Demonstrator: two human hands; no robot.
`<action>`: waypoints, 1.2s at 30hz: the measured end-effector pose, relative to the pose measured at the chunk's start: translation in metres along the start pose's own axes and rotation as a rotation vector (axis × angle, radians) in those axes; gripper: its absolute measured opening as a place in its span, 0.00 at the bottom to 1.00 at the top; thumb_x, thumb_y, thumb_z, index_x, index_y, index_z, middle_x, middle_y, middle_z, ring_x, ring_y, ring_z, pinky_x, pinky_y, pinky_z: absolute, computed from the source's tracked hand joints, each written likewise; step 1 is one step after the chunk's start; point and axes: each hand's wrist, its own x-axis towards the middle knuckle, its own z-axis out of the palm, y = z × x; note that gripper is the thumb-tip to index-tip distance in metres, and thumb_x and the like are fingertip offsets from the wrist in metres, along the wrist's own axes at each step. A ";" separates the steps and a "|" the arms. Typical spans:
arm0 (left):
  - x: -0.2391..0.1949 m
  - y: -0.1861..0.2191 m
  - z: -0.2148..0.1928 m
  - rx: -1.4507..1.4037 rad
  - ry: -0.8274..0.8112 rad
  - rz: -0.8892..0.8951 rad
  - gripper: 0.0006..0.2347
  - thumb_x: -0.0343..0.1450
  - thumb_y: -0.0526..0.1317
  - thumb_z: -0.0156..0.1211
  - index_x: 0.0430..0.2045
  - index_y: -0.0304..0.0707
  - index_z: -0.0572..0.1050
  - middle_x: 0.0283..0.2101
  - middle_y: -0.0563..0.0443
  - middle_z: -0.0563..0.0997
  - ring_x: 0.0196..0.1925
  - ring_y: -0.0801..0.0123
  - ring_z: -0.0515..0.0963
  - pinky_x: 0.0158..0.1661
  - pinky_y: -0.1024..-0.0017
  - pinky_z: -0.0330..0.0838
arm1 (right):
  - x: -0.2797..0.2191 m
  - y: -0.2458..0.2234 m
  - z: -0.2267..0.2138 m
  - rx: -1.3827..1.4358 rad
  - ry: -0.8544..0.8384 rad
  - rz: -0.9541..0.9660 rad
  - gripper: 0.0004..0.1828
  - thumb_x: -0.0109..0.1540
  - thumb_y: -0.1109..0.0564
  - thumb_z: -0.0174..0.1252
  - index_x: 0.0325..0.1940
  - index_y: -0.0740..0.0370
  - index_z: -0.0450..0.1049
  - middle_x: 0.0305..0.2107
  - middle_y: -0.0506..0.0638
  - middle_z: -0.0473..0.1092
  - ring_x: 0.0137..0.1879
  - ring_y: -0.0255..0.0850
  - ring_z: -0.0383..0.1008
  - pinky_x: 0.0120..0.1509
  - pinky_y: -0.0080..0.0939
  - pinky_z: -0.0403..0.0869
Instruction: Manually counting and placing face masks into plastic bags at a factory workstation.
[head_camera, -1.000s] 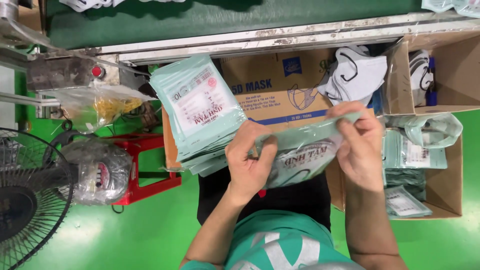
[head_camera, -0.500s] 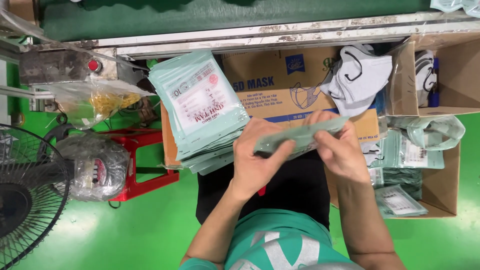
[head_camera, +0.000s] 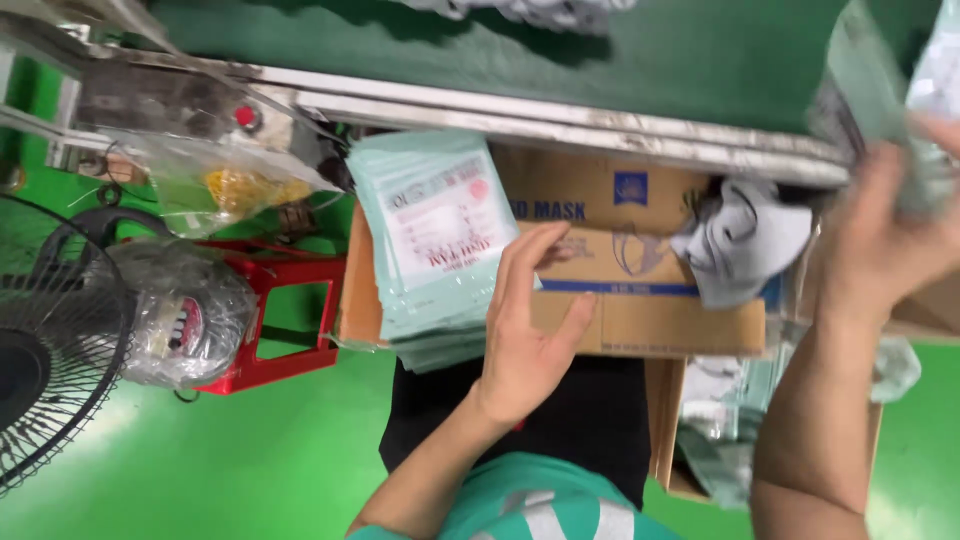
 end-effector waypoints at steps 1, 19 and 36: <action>0.002 -0.002 -0.003 0.005 0.020 0.009 0.28 0.71 0.31 0.66 0.67 0.34 0.63 0.65 0.41 0.70 0.62 0.57 0.77 0.65 0.64 0.72 | 0.014 -0.005 0.025 0.015 -0.005 -0.015 0.19 0.64 0.73 0.61 0.59 0.66 0.72 0.54 0.54 0.72 0.59 0.43 0.73 0.71 0.41 0.74; 0.049 0.000 -0.006 0.657 0.075 0.242 0.31 0.63 0.32 0.68 0.62 0.27 0.63 0.66 0.34 0.65 0.62 0.41 0.76 0.65 0.52 0.63 | 0.046 -0.034 0.167 -0.570 -0.943 -0.918 0.16 0.62 0.58 0.61 0.54 0.52 0.73 0.45 0.47 0.73 0.45 0.47 0.78 0.39 0.48 0.76; -0.047 -0.130 0.097 0.159 -0.380 -0.025 0.47 0.61 0.31 0.73 0.74 0.31 0.47 0.65 0.35 0.70 0.71 0.48 0.66 0.71 0.54 0.57 | -0.166 0.040 -0.001 0.433 -0.680 0.140 0.71 0.48 0.63 0.77 0.82 0.64 0.34 0.67 0.66 0.59 0.75 0.54 0.61 0.76 0.48 0.63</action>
